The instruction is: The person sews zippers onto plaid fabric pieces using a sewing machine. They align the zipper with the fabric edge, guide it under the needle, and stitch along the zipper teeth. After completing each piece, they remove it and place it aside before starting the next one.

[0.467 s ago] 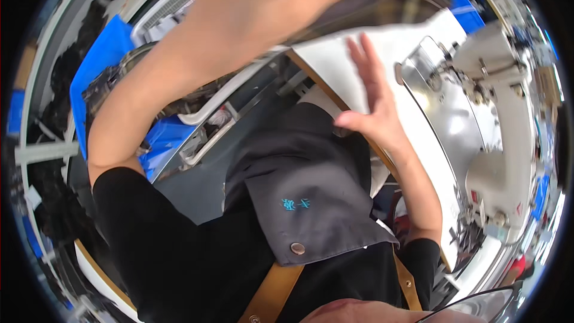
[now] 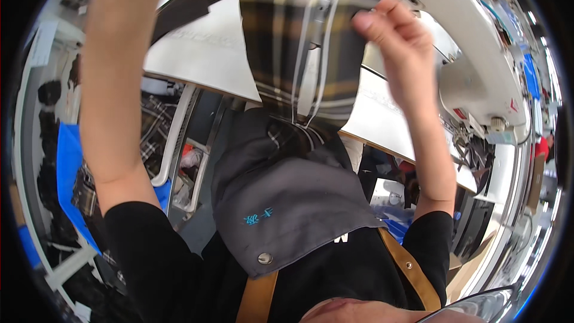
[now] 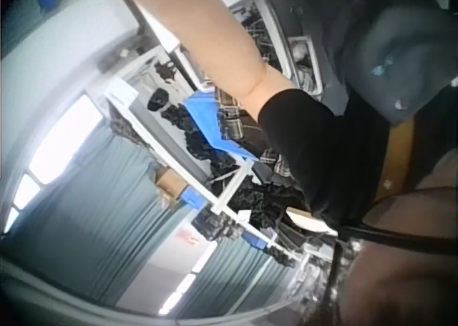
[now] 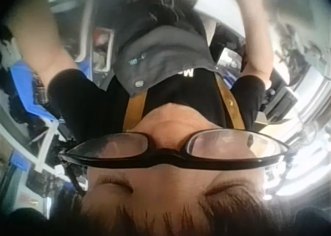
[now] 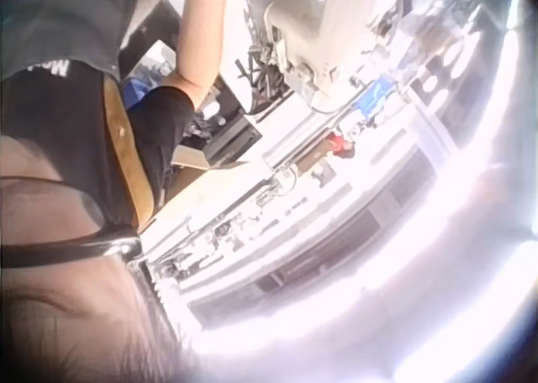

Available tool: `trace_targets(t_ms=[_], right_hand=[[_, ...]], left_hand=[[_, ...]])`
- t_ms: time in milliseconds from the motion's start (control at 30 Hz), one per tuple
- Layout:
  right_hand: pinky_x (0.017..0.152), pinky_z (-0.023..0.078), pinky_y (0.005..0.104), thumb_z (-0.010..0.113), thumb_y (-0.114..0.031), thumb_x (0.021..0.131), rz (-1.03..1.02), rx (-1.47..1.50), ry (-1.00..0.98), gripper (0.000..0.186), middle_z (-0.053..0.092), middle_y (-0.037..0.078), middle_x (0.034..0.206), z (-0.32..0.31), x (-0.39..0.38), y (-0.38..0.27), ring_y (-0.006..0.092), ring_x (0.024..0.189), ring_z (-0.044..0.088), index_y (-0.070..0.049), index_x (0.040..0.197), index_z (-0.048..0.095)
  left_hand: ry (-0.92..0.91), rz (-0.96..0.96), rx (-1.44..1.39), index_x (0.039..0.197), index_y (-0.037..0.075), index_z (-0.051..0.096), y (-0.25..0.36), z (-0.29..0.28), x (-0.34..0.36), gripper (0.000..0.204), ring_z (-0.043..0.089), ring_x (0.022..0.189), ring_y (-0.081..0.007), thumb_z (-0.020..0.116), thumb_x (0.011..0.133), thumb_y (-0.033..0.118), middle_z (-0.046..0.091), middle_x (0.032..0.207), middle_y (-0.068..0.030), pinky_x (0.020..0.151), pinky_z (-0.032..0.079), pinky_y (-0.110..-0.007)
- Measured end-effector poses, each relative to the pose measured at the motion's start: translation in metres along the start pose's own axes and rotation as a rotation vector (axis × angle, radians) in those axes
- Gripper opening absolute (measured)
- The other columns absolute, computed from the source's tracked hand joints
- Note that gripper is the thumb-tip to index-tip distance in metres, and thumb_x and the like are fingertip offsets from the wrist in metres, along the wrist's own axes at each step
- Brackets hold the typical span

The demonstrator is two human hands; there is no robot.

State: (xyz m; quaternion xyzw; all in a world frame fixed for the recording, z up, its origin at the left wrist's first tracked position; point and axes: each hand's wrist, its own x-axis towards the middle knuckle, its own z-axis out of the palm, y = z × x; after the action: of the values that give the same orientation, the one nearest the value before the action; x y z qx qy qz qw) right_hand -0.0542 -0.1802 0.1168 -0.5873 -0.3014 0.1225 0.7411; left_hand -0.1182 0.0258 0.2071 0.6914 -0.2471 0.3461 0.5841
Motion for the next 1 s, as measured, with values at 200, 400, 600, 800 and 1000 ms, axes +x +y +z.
trace_targets(t_ms=[200, 400, 600, 800, 1000], right_hand=[[0.062, 0.044, 0.0213, 0.061, -0.001, 0.086, -0.032, -0.572, -0.037, 0.043, 0.055, 0.002, 0.064, -0.026, -0.051, 0.067, 0.0045, 0.060, 0.049, -0.008, 0.127, 0.051], [0.071, 0.050, 0.0320, 0.062, 0.000, 0.073, -0.407, -0.936, -0.262, 0.033, 0.066, 0.009, 0.088, -0.046, -0.031, 0.084, 0.0241, 0.081, 0.062, -0.002, 0.106, 0.063], [0.069, 0.049, 0.0312, 0.061, -0.006, 0.067, -0.536, -1.269, -0.287, 0.030, 0.065, 0.007, 0.100, -0.055, -0.007, 0.089, 0.0202, 0.082, 0.062, -0.005, 0.096, 0.066], [0.059, 0.047, 0.0288, 0.062, 0.000, 0.064, -0.578, -1.380, -0.192, 0.034, 0.065, 0.003, 0.108, -0.079, 0.026, 0.112, 0.0179, 0.069, 0.061, -0.007, 0.097, 0.066], [0.060, 0.047, 0.0297, 0.062, 0.002, 0.063, -0.468, -1.479, -0.199, 0.034, 0.065, 0.001, 0.107, -0.103, -0.004, 0.089, 0.0187, 0.068, 0.060, -0.006, 0.096, 0.065]], left_hand=[[0.082, -0.688, 0.119, 0.121, 0.001, 0.052, -0.168, -0.008, -0.066, 0.036, 0.062, 0.087, -0.0081, 0.061, 0.086, 0.005, 0.067, 0.100, -0.0059, 0.077, 0.048, -0.023], [-0.029, -0.516, 0.641, 0.128, 0.007, 0.049, -0.206, 0.012, -0.082, 0.051, 0.061, 0.084, -0.0181, 0.061, 0.079, 0.001, 0.063, 0.103, -0.0083, 0.074, 0.049, -0.029], [-0.214, -0.156, 0.898, 0.101, 0.012, 0.069, -0.186, 0.031, -0.090, 0.025, 0.056, 0.096, -0.0195, 0.069, 0.076, 0.013, 0.063, 0.103, -0.0021, 0.089, 0.038, -0.035], [-0.410, -0.025, 0.990, 0.100, 0.009, 0.066, -0.187, 0.043, -0.103, 0.020, 0.058, 0.100, -0.0189, 0.061, 0.085, 0.022, 0.064, 0.106, -0.0016, 0.100, 0.026, -0.057], [-0.625, -0.025, 0.921, 0.119, 0.008, 0.058, -0.176, 0.068, -0.112, 0.036, 0.050, 0.117, -0.0181, 0.060, 0.087, 0.023, 0.053, 0.129, -0.0017, 0.103, 0.020, -0.061]])
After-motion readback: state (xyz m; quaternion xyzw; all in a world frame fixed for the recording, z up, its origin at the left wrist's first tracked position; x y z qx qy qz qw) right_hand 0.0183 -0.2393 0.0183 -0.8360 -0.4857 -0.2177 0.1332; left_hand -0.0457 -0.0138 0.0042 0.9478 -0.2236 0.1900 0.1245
